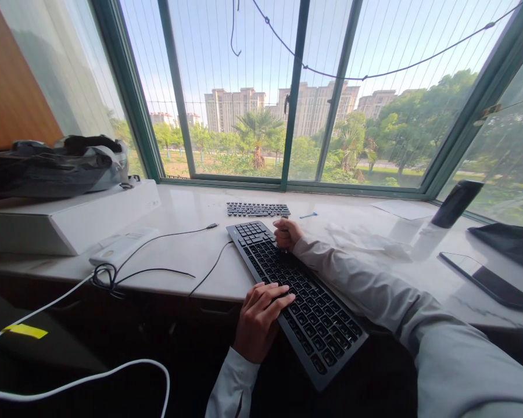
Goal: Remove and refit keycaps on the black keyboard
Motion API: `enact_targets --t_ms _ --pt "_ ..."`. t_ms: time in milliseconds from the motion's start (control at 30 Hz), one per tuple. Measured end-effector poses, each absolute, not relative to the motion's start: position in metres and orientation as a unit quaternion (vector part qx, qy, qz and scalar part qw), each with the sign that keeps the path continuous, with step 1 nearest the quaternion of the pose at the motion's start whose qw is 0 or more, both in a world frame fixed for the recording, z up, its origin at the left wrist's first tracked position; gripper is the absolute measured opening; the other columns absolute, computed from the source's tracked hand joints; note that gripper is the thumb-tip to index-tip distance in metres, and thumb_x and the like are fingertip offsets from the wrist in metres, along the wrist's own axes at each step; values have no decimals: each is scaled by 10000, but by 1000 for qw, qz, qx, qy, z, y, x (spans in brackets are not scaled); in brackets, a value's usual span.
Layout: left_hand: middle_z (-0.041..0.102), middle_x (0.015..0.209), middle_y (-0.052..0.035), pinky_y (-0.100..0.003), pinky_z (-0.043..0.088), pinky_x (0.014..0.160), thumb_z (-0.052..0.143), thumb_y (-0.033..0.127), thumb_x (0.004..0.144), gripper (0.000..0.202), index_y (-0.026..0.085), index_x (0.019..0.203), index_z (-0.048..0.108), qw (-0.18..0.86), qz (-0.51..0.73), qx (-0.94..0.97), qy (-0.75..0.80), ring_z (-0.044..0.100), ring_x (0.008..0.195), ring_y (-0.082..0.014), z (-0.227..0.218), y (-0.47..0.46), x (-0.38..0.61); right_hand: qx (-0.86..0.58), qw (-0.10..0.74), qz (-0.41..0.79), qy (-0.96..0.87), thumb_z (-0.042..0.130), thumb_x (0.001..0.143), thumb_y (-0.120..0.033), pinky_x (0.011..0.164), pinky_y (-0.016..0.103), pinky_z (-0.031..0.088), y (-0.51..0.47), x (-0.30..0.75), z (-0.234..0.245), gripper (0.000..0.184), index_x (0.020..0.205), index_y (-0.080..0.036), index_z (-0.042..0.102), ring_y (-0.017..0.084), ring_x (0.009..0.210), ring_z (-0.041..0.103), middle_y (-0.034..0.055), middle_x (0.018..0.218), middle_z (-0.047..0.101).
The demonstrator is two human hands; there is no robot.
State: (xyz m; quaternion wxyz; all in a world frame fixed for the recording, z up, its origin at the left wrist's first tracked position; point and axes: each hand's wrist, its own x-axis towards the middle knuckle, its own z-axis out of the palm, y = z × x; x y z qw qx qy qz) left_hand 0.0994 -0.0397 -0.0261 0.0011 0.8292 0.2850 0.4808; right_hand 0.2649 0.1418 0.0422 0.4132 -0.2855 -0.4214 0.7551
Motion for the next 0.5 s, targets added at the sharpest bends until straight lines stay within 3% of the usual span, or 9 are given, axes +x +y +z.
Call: enact_targets --t_ms 500 --pt "665 1156 -55 -379 390 1011 311 346 987 391 230 1143 651 5 484 828 282 546 1118 -183 -25 -39 100 -325 344 787 -396 466 770 -221 257 157 129 158 266 47 382 559 -228 148 52 295 86 -106 332 179"
